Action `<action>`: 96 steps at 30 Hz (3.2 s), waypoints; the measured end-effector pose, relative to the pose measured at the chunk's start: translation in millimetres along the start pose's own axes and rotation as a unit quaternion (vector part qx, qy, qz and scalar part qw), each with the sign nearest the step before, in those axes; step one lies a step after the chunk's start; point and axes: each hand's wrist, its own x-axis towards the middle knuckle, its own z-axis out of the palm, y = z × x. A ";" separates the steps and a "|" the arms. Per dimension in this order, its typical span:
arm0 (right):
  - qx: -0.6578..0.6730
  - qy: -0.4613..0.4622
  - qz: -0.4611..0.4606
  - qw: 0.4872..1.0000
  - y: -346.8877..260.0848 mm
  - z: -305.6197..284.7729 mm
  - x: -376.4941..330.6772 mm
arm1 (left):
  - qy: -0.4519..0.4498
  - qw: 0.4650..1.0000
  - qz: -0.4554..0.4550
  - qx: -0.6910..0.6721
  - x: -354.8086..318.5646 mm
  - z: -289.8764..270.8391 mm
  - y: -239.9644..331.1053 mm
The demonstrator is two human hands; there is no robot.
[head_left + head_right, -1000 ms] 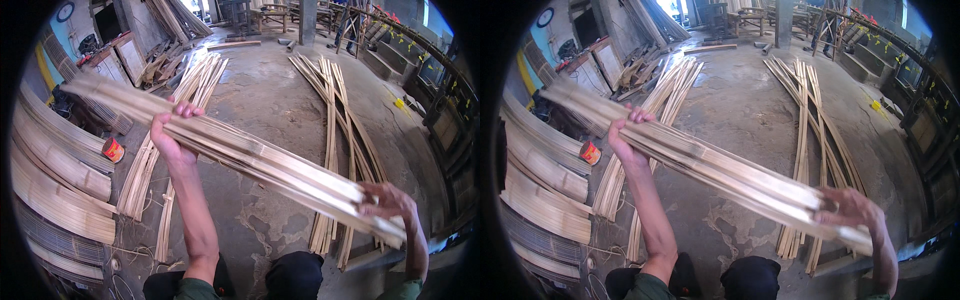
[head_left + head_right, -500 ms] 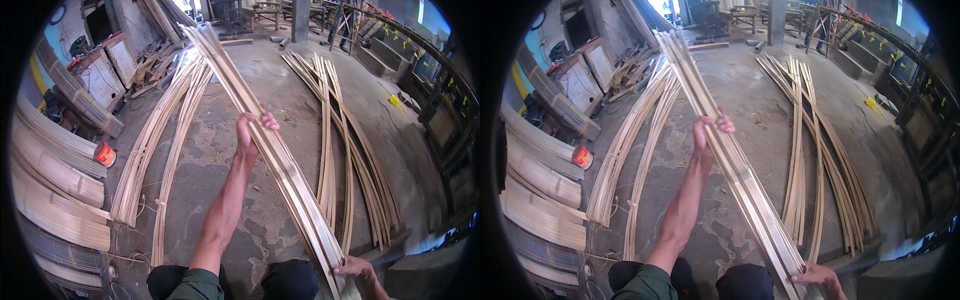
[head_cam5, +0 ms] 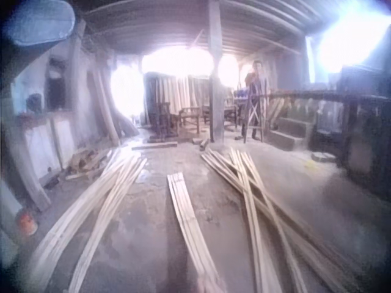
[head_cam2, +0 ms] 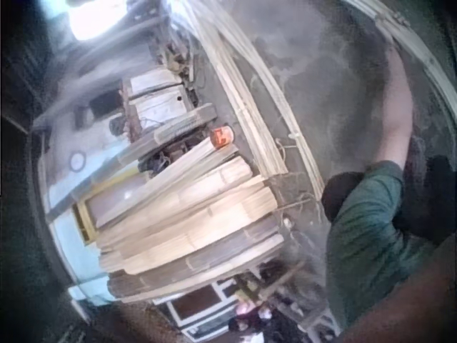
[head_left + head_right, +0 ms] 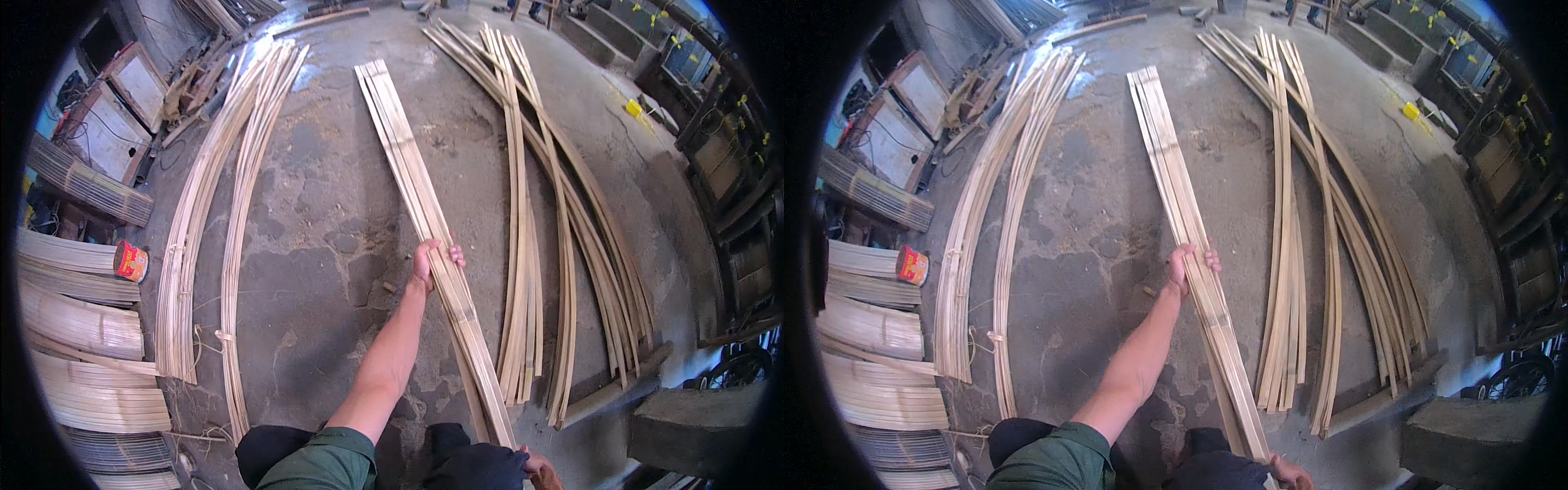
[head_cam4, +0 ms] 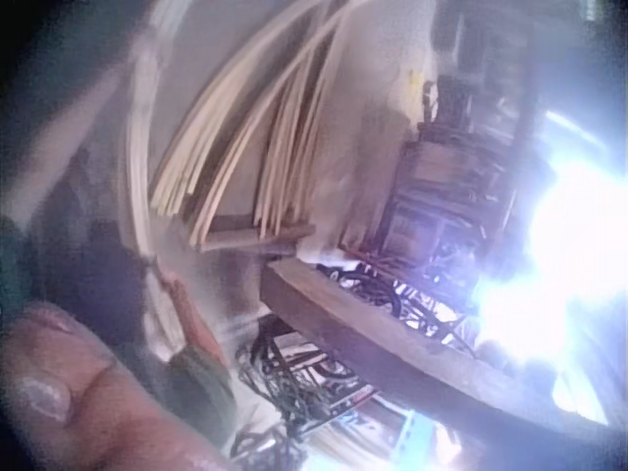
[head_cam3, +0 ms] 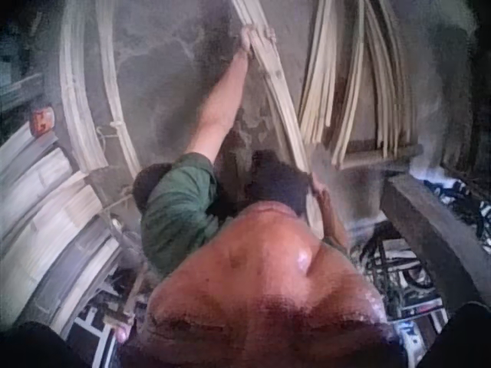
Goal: The person sits on the workshop floor and arranges long, thin wooden strips into parallel rows. They pick up individual strips, align them side by side, and adjust their positions to form a neat layout.
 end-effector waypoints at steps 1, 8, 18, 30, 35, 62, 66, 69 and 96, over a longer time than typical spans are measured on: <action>-0.015 0.013 -0.003 1.000 0.4 4.5 -7.1 | 0.005 1.000 -0.004 0.005 2.4 0.3 -3.5; -0.164 -0.046 -0.054 0.984 -68.3 92.1 29.5 | 0.171 0.957 0.034 0.232 6.5 -34.0 26.1; -0.264 -0.101 -0.165 0.945 -257.2 156.6 113.9 | 0.304 0.864 0.243 0.318 -91.9 -23.9 -68.6; -0.311 -0.148 -0.234 0.909 -317.4 207.8 178.6 | 0.196 0.961 0.000 0.197 -190.4 -31.3 -169.4; -0.229 0.082 -0.422 0.873 -273.7 158.9 166.2 | 0.150 0.965 -0.051 0.211 -175.1 -18.6 -168.5; 0.321 0.336 -0.657 0.594 -6.0 90.5 -57.4 | 0.158 0.971 -0.100 0.150 -98.6 113.7 -202.7; 0.171 0.412 -0.698 0.561 -17.4 75.1 -80.6 | 0.138 0.971 -0.118 0.154 -90.4 109.3 -197.6; 0.007 0.429 -0.731 0.531 -20.2 43.6 -89.1 | 0.141 0.970 -0.132 0.150 -95.3 107.0 -193.2; 0.182 0.355 -0.871 0.287 -157.7 130.2 -154.8 | -0.185 0.391 0.071 0.899 -40.1 160.9 -87.8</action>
